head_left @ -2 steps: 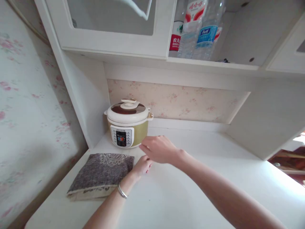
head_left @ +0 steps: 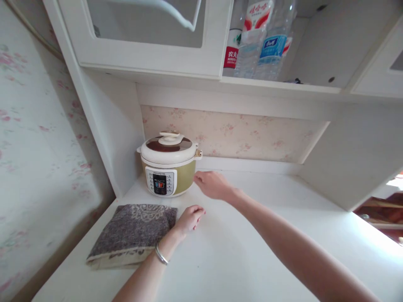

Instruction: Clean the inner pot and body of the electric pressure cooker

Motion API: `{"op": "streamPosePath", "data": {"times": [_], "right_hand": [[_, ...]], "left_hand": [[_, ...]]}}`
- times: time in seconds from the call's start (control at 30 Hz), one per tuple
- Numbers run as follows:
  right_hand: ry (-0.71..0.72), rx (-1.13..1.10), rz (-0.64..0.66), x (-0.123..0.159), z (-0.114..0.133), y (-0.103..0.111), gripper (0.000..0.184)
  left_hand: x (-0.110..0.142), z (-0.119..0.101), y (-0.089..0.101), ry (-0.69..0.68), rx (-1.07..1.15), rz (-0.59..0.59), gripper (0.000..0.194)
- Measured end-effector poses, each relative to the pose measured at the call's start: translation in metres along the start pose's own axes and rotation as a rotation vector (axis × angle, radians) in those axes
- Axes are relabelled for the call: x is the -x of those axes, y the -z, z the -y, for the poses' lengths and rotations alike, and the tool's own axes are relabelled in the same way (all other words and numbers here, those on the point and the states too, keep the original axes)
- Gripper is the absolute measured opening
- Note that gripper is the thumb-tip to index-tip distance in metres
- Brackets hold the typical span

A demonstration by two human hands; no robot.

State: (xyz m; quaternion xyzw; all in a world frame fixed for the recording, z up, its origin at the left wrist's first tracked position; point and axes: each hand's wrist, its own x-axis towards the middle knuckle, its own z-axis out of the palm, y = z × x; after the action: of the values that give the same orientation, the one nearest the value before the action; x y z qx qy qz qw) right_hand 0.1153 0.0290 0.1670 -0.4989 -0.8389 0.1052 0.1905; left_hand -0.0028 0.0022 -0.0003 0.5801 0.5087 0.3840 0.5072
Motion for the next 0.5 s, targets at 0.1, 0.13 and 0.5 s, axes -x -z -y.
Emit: {"op": "streamPosePath", "data": {"times": [0.1,0.13,0.5], "right_hand": [[-0.421,-0.501,-0.061,-0.047,-0.044,-0.005,0.023],[-0.475,-0.588,-0.076,-0.061,-0.053,-0.005,0.027],[-0.531,-1.053,-0.120,-0.154,-0.058,-0.026,0.018]], "left_hand": [[-0.003,0.003,0.002,0.032,0.158,0.152,0.020],[-0.004,0.004,0.002,0.044,0.163,0.158,0.021],[-0.004,0.003,0.002,0.106,0.183,0.158,0.024]]}}
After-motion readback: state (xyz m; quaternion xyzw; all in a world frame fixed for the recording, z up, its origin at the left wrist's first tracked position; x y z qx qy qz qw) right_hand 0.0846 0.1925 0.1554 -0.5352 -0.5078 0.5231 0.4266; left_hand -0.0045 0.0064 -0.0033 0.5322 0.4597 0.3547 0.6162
